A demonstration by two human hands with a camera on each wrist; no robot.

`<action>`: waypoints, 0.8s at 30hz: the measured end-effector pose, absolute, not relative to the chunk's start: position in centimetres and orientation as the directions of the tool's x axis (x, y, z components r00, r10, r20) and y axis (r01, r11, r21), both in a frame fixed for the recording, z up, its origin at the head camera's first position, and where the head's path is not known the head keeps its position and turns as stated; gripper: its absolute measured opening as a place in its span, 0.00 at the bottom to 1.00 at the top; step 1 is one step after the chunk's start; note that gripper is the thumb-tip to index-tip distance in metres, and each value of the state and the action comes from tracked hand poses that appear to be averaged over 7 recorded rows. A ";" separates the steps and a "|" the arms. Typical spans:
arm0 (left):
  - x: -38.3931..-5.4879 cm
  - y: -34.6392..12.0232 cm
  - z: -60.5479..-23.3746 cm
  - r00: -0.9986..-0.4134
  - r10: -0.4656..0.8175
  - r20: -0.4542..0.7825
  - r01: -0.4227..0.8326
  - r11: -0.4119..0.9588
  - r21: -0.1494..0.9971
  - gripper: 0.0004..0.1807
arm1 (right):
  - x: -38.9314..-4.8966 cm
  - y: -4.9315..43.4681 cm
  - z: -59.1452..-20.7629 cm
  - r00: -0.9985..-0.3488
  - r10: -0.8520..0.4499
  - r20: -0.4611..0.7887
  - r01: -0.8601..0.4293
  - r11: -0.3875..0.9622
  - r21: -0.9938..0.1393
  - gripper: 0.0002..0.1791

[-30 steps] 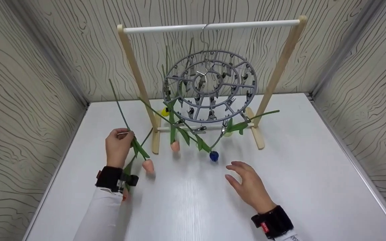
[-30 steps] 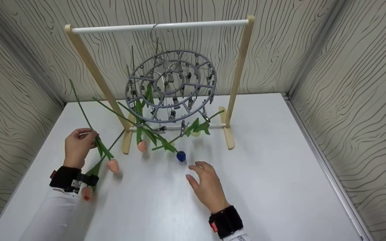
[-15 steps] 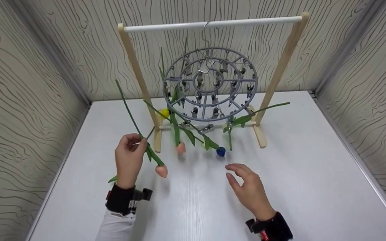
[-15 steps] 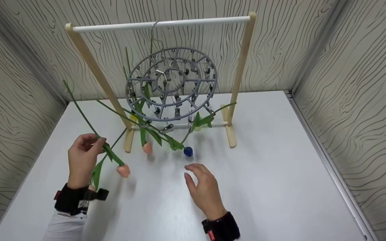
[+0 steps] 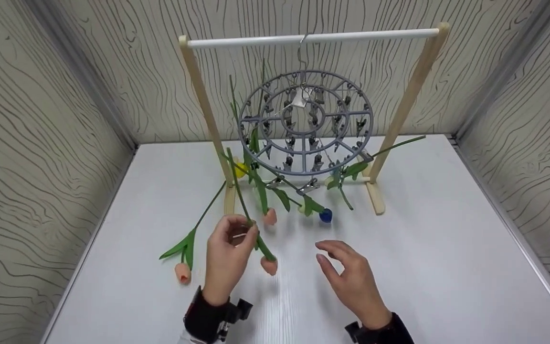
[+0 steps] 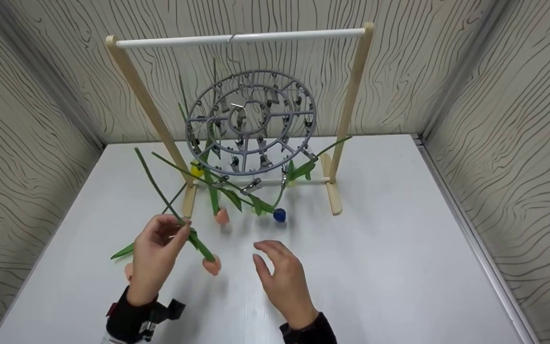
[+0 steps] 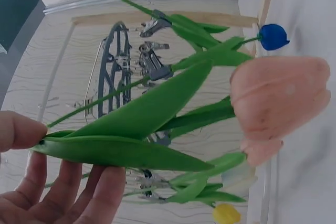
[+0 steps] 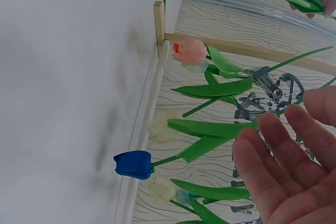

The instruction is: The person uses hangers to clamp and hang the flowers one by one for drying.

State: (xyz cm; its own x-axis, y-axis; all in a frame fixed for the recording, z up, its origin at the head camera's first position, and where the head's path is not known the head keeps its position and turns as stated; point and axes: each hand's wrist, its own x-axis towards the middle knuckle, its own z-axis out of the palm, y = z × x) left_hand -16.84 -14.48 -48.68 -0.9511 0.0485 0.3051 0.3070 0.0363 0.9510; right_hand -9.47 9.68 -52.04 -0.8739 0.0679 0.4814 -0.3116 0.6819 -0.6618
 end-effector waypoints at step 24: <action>-14.9 -9.0 -48.7 -0.891 0.368 0.266 0.293 0.019 0.956 0.10 | -9.6 9.3 -52.2 -0.892 0.050 0.448 -0.332 0.602 -0.726 0.15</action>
State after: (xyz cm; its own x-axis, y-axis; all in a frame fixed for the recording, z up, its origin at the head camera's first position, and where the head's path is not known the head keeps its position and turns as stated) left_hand -14.91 -8.99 -48.66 -0.8911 0.3678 0.2658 0.2929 0.0188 0.9560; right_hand -9.56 9.29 -52.20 -0.8924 0.0495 0.4484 -0.3316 0.6019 -0.7264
